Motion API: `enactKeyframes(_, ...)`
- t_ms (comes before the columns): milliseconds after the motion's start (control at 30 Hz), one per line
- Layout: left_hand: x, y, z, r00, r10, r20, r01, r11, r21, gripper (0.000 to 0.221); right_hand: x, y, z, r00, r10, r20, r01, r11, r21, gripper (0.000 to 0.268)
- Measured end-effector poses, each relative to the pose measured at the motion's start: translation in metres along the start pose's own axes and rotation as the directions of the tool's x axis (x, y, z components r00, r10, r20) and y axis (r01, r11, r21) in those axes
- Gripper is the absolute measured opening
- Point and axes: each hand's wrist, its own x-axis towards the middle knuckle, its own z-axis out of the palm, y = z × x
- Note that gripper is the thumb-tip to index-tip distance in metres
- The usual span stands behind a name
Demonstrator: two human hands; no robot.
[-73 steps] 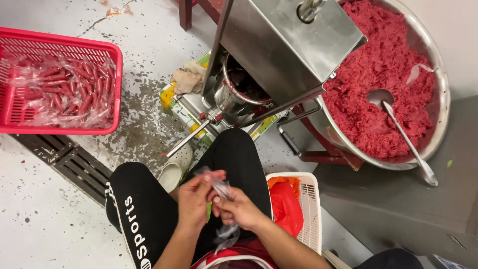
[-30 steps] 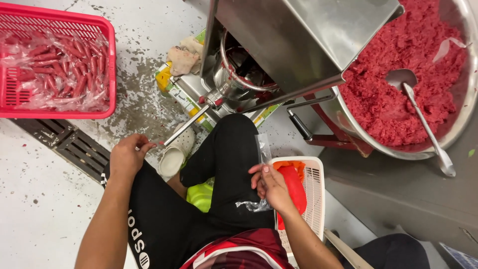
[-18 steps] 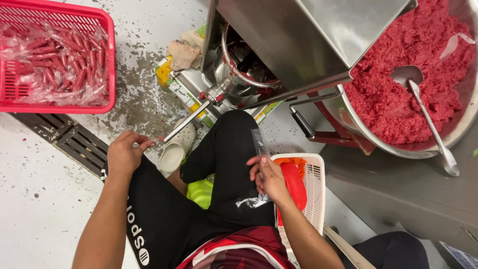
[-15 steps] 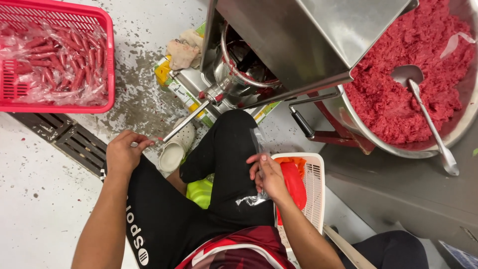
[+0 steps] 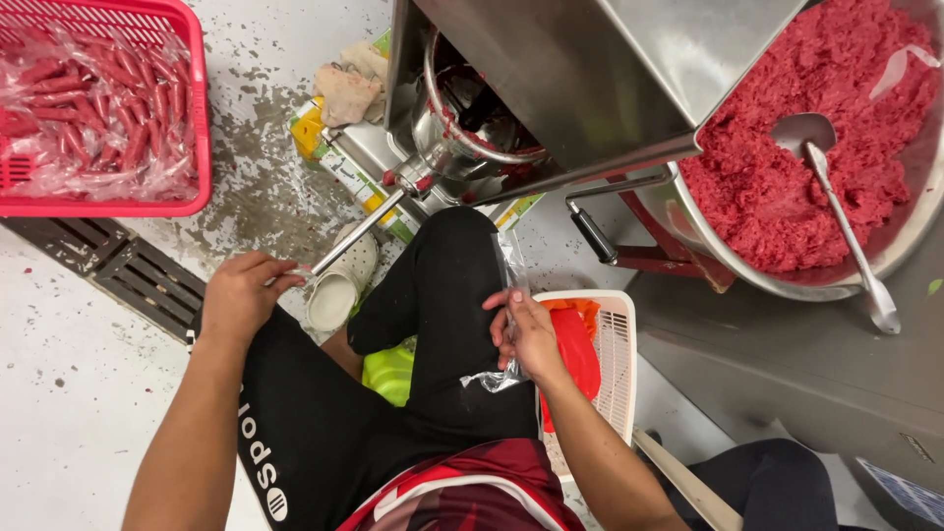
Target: The person operates a manual sausage stuffer, filling casings with ground meat and placing the finished sausages into a red basket. The person repeatedly loads casings, turns the crank, and collects the output.
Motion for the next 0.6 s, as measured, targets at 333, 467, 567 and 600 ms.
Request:
enactKeyframes(333, 0.054, 0.084, -0.005, 0.802, -0.433, 0.412, 0.448, 0.892, 0.067, 0.032, -0.007, -0.010, 0.002, 1.000, 0.025, -0.004, -0.025, 0.999, -0.040, 0.045)
enactKeyframes(467, 0.097, 0.108, 0.053, 0.797, -0.454, 0.399, 0.488, 0.873, 0.018, 0.043, -0.023, -0.052, -0.006, 0.946, -0.320, -0.044, 0.269, 0.856, -0.440, 0.026)
enactKeyframes(567, 0.130, 0.157, 0.007, 0.892, -0.350, 0.287, 0.411, 0.892, -0.187, 0.042, 0.006, -0.106, -0.044, 0.654, -0.756, -0.023, 0.382, 0.356, -0.853, 0.017)
enactKeyframes(600, 0.138, 0.181, -0.023, 0.932, -0.304, 0.198, 0.354, 0.882, -0.311, 0.039, 0.017, -0.123, -0.062, 0.484, -0.865, 0.131, 0.263, 0.002, -0.965, 0.024)
